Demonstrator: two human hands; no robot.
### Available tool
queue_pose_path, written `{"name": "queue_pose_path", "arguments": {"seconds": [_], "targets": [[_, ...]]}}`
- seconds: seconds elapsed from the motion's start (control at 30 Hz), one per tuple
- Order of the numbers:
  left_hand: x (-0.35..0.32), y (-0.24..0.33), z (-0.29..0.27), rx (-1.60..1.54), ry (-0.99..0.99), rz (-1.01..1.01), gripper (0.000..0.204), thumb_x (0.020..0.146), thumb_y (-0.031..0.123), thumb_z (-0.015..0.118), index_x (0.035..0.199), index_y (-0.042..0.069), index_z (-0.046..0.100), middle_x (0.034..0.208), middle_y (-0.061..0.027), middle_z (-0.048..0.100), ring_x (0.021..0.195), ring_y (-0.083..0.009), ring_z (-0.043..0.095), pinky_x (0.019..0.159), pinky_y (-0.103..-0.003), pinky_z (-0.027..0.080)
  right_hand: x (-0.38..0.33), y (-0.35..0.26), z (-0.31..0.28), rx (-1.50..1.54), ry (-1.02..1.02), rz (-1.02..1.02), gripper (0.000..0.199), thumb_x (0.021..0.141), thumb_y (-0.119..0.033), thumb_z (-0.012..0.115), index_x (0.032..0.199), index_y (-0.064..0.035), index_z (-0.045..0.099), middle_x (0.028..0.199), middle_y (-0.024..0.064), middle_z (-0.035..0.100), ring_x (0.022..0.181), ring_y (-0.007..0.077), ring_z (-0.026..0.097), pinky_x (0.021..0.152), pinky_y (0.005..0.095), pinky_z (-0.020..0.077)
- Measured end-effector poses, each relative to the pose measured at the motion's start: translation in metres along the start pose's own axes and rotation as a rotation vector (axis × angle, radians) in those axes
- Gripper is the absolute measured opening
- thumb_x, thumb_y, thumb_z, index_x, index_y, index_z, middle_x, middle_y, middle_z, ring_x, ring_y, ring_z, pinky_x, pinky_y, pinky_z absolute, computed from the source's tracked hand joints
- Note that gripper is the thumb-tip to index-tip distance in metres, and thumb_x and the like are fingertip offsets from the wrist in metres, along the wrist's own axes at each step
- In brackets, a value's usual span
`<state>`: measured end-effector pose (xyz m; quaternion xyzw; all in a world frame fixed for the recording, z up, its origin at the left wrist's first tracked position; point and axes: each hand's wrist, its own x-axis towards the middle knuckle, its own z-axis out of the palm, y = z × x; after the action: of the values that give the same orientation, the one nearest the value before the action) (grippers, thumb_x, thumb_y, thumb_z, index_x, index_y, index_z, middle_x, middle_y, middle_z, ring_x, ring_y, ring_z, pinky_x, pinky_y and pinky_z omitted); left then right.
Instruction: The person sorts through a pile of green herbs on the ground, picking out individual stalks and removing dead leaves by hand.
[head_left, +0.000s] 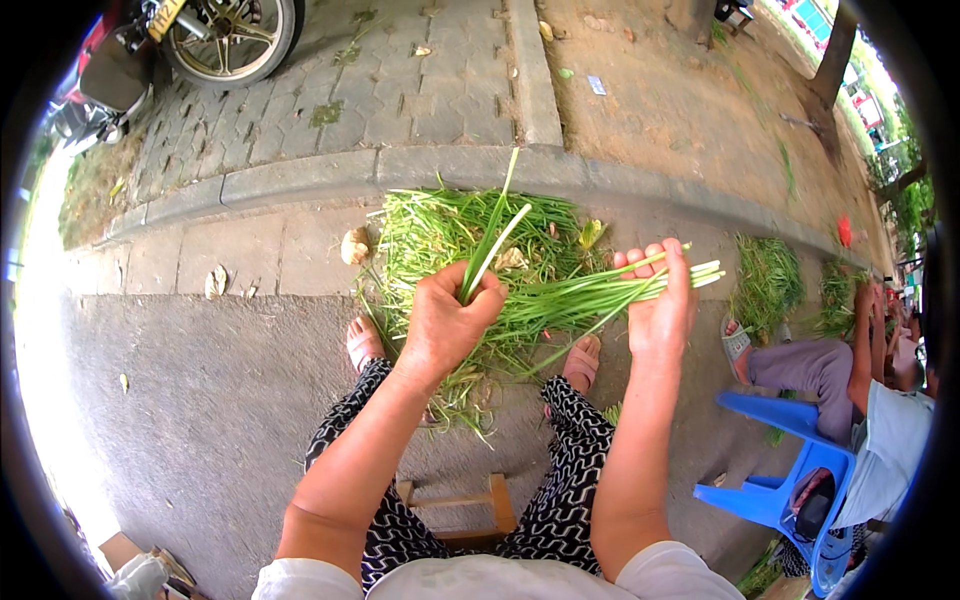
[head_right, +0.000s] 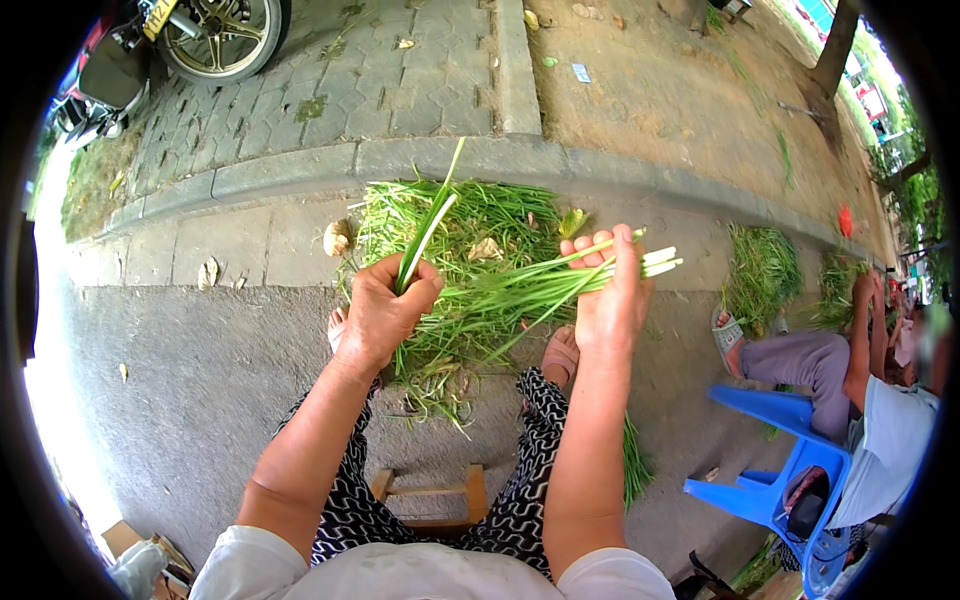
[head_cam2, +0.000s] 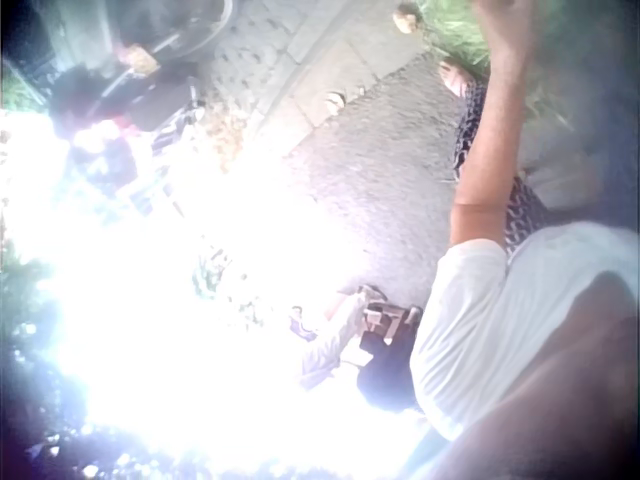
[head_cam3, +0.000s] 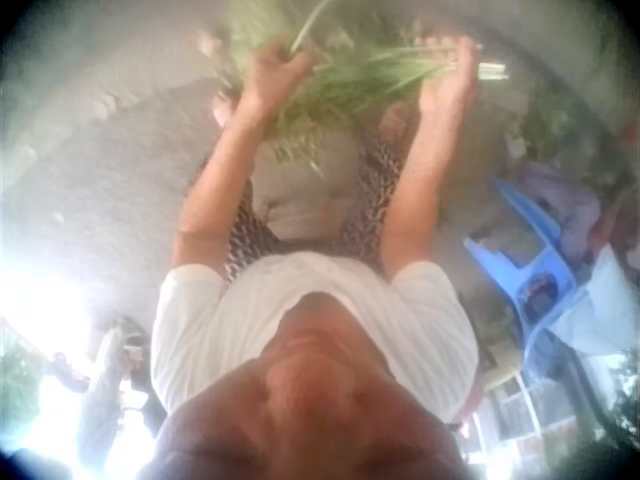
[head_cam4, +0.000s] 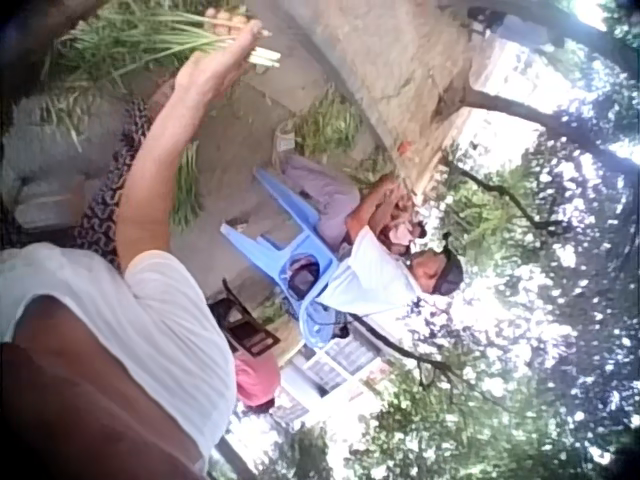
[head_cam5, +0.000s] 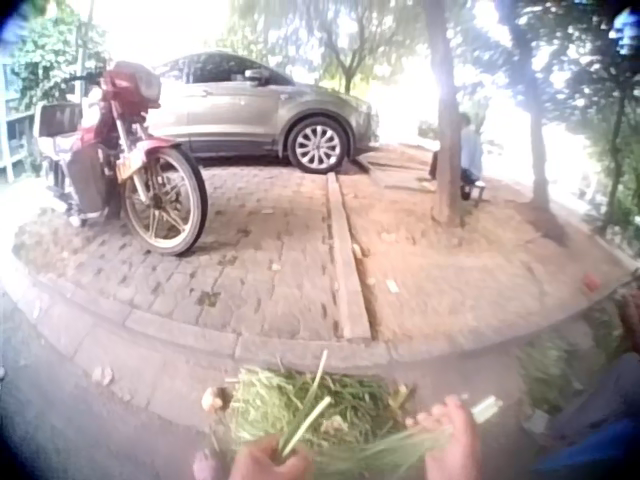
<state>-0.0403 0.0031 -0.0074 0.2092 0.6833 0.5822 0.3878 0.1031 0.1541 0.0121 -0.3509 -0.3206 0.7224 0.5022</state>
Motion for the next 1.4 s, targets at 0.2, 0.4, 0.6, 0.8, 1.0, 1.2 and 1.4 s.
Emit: {"name": "queue_pose_path", "arguments": {"seconds": [0.2, 0.4, 0.6, 0.8, 1.0, 1.2, 1.4], "targets": [[-0.002, -0.003, 0.0, 0.085, -0.002, 0.082, 0.009, 0.077, 0.011, 0.063, 0.074, 0.004, 0.058, 0.057, 0.0061, 0.049, 0.051, -0.0008, 0.04, 0.045, -0.018, 0.031, -0.025, 0.018, 0.012, -0.045, -0.193, 0.196, 0.017, 0.085, -0.023, 0.057, 0.085, -0.0073, 0.052, 0.074, 0.0029, 0.054, 0.061, 0.0153, 0.057, 0.056, 0.0358, 0.0527], [-0.006, -0.003, 0.007, 0.186, 0.015, 0.144, 0.012, 0.075, 0.013, 0.065, 0.07, 0.003, 0.058, 0.054, 0.0061, 0.047, 0.05, -0.0014, 0.038, 0.045, -0.02, 0.031, -0.045, 0.032, 0.021, 0.023, -0.249, 0.443, 0.013, 0.08, -0.017, 0.066, 0.086, -0.0107, 0.056, 0.067, -0.0016, 0.052, 0.053, 0.009, 0.051, 0.043, 0.0255, 0.0403], [-0.012, 0.002, 0.013, 0.254, 0.008, 0.173, 0.014, 0.074, 0.014, 0.065, 0.071, 0.003, 0.058, 0.054, 0.0036, 0.047, 0.049, -0.0031, 0.039, 0.045, -0.022, 0.034, -0.049, 0.035, 0.026, -0.086, -0.296, 0.399, 0.013, 0.079, -0.014, 0.067, 0.083, -0.0084, 0.056, 0.066, -0.0009, 0.051, 0.052, 0.0087, 0.05, 0.041, 0.0254, 0.0388], [-0.013, -0.004, 0.016, 0.339, 0.007, 0.284, 0.014, 0.073, 0.013, 0.065, 0.073, 0.001, 0.057, 0.056, -0.0014, 0.052, 0.051, -0.0052, 0.044, 0.046, -0.024, 0.037, -0.051, 0.035, 0.028, -0.158, -0.262, 0.364, 0.017, 0.08, -0.019, 0.067, 0.082, -0.0059, 0.056, 0.065, 0.0001, 0.05, 0.05, 0.0093, 0.049, 0.039, 0.0249, 0.0378], [-0.007, -0.006, 0.008, 0.5, -0.007, 0.405, 0.008, 0.073, 0.008, 0.063, 0.076, 0.002, 0.06, 0.06, -0.004, 0.056, 0.052, -0.0085, 0.048, 0.047, -0.027, 0.04, -0.039, 0.032, 0.021, -0.14, -0.156, 0.313, 0.033, 0.077, -0.035, 0.068, 0.078, -0.0049, 0.055, 0.07, 0.0037, 0.054, 0.053, 0.0104, 0.052, 0.039, 0.0251, 0.0419], [0.008, 0.001, -0.032, 0.465, 0.151, 0.325, 0.005, 0.074, 0.004, 0.061, 0.079, 0.003, 0.062, 0.06, 0.0012, 0.053, 0.052, -0.0056, 0.045, 0.046, -0.023, 0.035, 0.005, -0.011, -0.02, 0.173, 0.033, 0.121, 0.02, 0.086, -0.028, 0.058, 0.082, -0.0101, 0.049, 0.075, 0.002, 0.055, 0.063, 0.0136, 0.055, 0.043, 0.0247, 0.0384], [0.023, 0.003, -0.082, 0.338, 0.4, 0.287, 0.006, 0.075, 0.005, 0.06, 0.079, 0.002, 0.063, 0.059, 0.003, 0.055, 0.05, -0.0023, 0.043, 0.044, -0.019, 0.031, 0.029, -0.036, -0.07, 0.404, 0.21, 0.022, 0.021, 0.089, -0.027, 0.052, 0.084, -0.0079, 0.046, 0.077, 0.0046, 0.053, 0.065, 0.0165, 0.049, 0.048, 0.0258, 0.0389]]}}
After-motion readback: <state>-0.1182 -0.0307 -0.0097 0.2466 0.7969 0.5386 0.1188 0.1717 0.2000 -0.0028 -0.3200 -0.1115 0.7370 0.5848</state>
